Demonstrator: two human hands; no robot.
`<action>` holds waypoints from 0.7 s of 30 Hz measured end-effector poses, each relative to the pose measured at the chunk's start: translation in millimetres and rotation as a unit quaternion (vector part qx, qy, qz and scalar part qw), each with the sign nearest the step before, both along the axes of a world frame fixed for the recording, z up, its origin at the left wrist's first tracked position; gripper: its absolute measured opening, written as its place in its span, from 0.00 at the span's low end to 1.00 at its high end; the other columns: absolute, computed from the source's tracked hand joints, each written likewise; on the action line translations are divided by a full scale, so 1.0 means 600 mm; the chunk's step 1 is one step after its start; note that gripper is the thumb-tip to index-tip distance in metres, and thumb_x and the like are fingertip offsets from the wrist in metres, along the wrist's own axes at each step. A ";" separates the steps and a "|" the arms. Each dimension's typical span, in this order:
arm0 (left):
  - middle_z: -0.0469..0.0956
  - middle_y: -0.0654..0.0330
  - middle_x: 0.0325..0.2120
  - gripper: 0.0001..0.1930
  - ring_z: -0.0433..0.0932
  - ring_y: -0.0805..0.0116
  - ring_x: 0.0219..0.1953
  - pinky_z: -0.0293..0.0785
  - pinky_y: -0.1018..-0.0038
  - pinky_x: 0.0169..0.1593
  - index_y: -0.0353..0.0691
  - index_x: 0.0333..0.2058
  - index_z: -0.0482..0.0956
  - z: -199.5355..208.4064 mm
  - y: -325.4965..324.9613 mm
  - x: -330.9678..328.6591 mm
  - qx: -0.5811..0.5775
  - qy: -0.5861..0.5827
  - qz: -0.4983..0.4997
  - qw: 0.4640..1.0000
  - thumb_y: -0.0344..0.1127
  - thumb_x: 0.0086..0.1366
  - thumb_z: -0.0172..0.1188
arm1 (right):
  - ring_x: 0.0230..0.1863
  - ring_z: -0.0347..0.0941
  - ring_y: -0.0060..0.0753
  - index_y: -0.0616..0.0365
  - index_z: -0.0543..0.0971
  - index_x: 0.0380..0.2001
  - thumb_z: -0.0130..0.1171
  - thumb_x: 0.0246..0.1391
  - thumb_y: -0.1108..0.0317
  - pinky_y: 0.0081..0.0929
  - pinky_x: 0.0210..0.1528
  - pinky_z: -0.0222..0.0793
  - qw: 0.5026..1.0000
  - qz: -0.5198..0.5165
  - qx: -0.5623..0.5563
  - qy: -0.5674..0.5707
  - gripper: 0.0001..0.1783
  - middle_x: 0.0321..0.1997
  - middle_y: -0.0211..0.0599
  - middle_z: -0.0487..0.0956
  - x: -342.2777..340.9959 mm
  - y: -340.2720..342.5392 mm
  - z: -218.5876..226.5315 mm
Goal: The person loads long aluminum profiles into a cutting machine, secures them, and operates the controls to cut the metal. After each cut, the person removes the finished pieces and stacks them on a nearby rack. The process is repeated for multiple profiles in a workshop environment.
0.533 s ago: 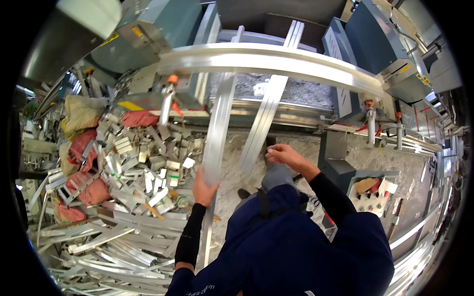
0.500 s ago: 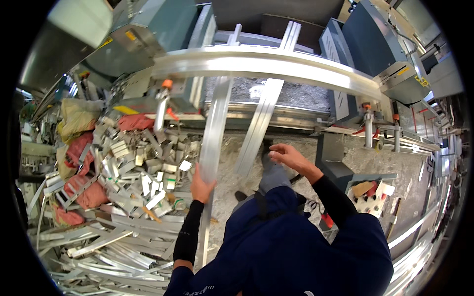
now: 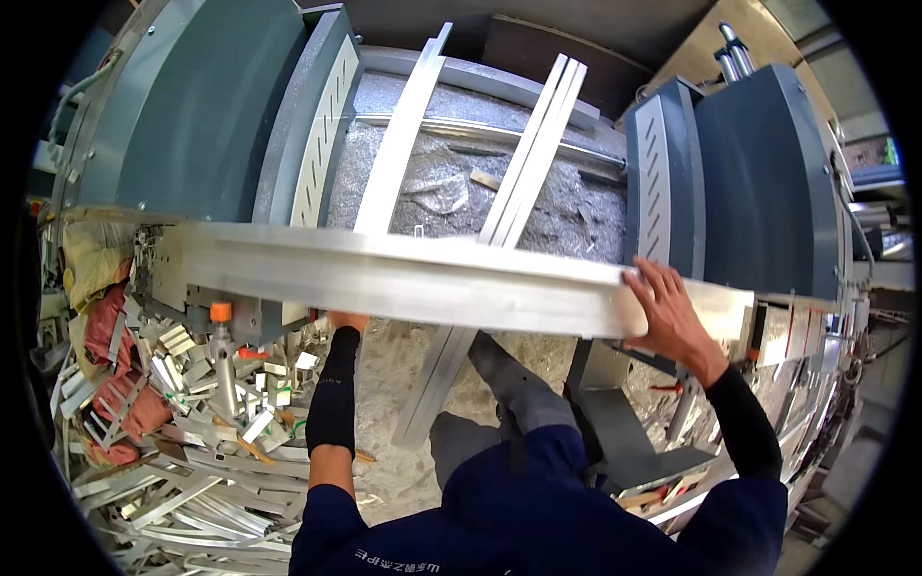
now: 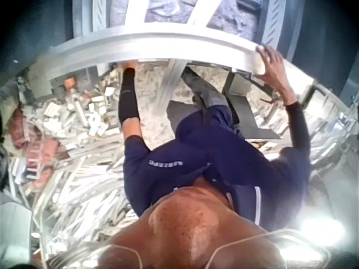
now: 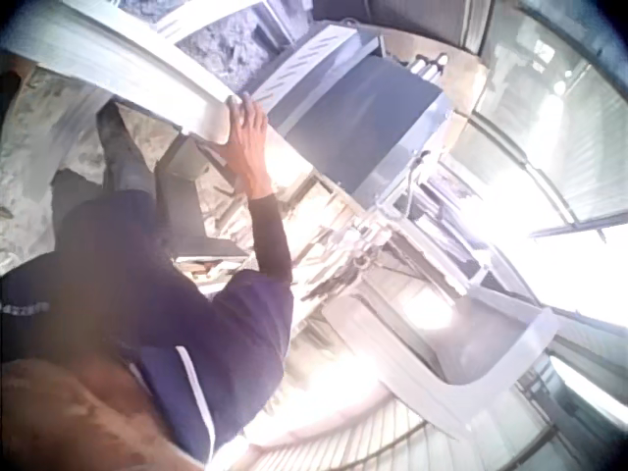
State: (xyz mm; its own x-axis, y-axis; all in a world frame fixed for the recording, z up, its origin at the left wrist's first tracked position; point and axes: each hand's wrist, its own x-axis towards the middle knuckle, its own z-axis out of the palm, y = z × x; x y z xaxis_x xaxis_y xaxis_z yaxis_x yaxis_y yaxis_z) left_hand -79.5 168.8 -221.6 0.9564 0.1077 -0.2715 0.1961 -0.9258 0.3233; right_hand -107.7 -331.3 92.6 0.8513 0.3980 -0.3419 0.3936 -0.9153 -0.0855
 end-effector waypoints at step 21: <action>0.68 0.62 0.56 0.40 0.68 0.60 0.56 0.66 0.62 0.57 0.50 0.59 0.64 0.269 -0.279 -0.045 -0.885 -0.038 0.455 0.089 0.73 0.58 0.43 | 0.48 0.69 0.55 0.65 0.67 0.54 0.60 0.45 0.75 0.41 0.51 0.65 0.976 -0.062 0.162 0.132 0.30 0.49 0.52 0.73 0.099 0.047 -0.026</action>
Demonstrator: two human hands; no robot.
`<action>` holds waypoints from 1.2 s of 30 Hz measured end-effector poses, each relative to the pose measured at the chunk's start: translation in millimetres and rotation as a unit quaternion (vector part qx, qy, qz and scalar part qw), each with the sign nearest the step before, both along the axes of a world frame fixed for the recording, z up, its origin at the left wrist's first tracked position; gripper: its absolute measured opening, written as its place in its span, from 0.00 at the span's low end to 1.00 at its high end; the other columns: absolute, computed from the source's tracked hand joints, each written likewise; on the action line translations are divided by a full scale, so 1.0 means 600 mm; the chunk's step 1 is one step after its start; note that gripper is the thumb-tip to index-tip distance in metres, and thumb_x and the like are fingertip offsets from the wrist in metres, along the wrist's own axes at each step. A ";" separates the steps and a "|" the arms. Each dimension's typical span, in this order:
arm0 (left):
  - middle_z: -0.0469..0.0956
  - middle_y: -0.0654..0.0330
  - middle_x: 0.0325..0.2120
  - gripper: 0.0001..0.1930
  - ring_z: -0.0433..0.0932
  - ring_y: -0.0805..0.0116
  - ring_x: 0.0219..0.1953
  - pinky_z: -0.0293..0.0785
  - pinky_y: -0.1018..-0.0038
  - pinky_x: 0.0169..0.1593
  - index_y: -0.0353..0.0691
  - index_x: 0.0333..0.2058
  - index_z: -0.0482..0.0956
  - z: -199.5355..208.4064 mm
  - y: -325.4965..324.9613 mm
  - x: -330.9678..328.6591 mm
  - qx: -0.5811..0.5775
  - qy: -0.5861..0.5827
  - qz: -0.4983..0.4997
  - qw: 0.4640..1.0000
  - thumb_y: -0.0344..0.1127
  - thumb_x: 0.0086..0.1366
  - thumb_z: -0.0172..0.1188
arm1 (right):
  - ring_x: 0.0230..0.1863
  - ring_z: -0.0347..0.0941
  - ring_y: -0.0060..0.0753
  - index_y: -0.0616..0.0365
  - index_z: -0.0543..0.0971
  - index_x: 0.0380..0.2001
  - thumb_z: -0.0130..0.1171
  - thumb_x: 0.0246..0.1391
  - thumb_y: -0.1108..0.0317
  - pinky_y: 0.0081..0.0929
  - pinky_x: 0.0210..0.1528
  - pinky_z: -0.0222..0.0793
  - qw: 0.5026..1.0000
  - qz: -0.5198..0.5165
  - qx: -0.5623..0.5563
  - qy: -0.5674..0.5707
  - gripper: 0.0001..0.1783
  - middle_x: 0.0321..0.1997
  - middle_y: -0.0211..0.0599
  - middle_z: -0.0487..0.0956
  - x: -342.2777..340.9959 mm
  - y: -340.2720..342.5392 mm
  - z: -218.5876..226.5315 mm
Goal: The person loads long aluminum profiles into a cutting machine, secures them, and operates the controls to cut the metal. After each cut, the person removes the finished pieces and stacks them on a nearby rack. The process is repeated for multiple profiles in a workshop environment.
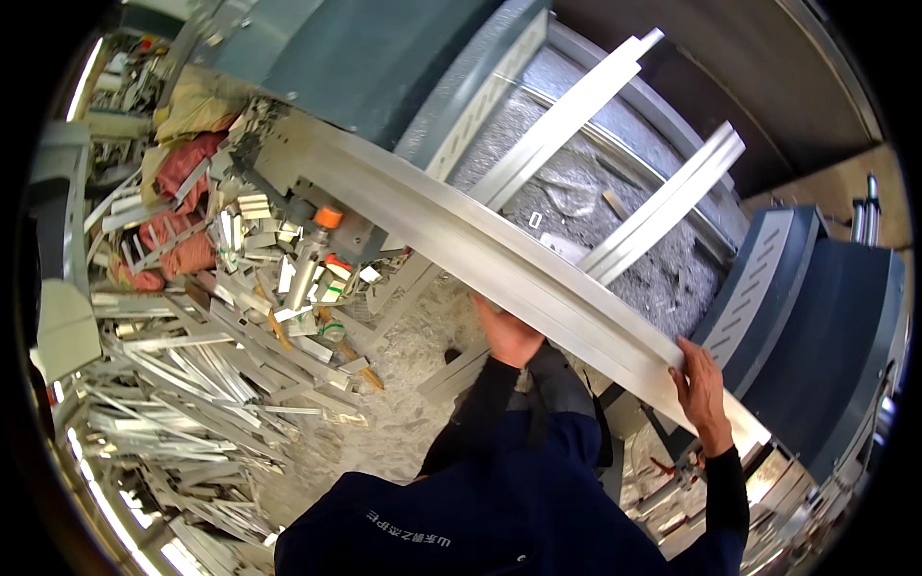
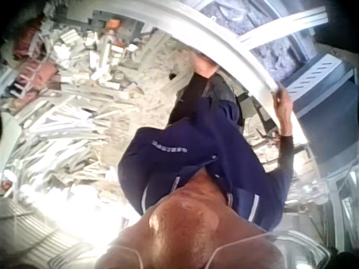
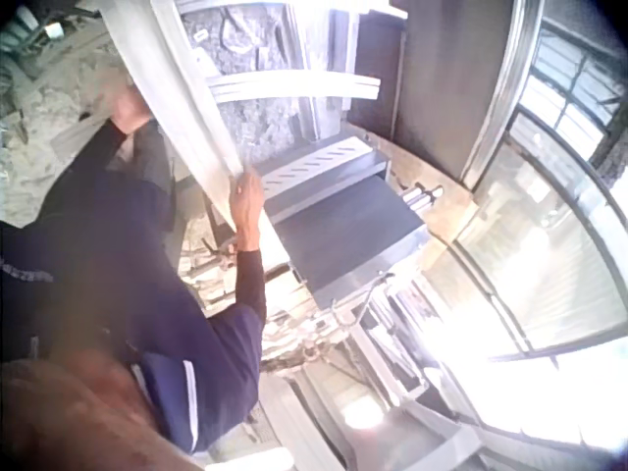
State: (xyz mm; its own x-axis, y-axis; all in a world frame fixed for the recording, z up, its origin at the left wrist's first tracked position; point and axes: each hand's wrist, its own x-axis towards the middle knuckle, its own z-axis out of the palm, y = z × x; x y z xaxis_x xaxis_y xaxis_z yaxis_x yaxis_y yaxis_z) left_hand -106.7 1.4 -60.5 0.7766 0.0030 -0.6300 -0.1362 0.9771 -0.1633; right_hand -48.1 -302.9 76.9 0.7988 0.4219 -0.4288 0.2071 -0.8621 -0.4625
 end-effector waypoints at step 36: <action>0.57 0.55 0.63 0.29 0.56 0.60 0.65 0.51 0.62 0.67 0.39 0.63 0.56 0.066 0.291 -0.278 0.866 0.474 -0.159 0.017 0.50 0.70 0.41 | 0.63 0.57 0.54 0.34 0.48 0.67 0.72 0.31 0.60 0.49 0.64 0.56 0.833 0.522 0.079 -0.164 0.60 0.65 0.51 0.57 -0.033 0.431 0.064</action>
State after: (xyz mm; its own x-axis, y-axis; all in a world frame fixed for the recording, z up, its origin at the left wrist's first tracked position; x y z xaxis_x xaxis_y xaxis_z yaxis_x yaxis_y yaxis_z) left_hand -273.6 176.3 -20.6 0.5537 0.7456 0.3708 0.7822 -0.6184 0.0754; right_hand -67.8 -44.1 115.4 0.0238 0.9910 -0.1318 0.9437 -0.0658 -0.3241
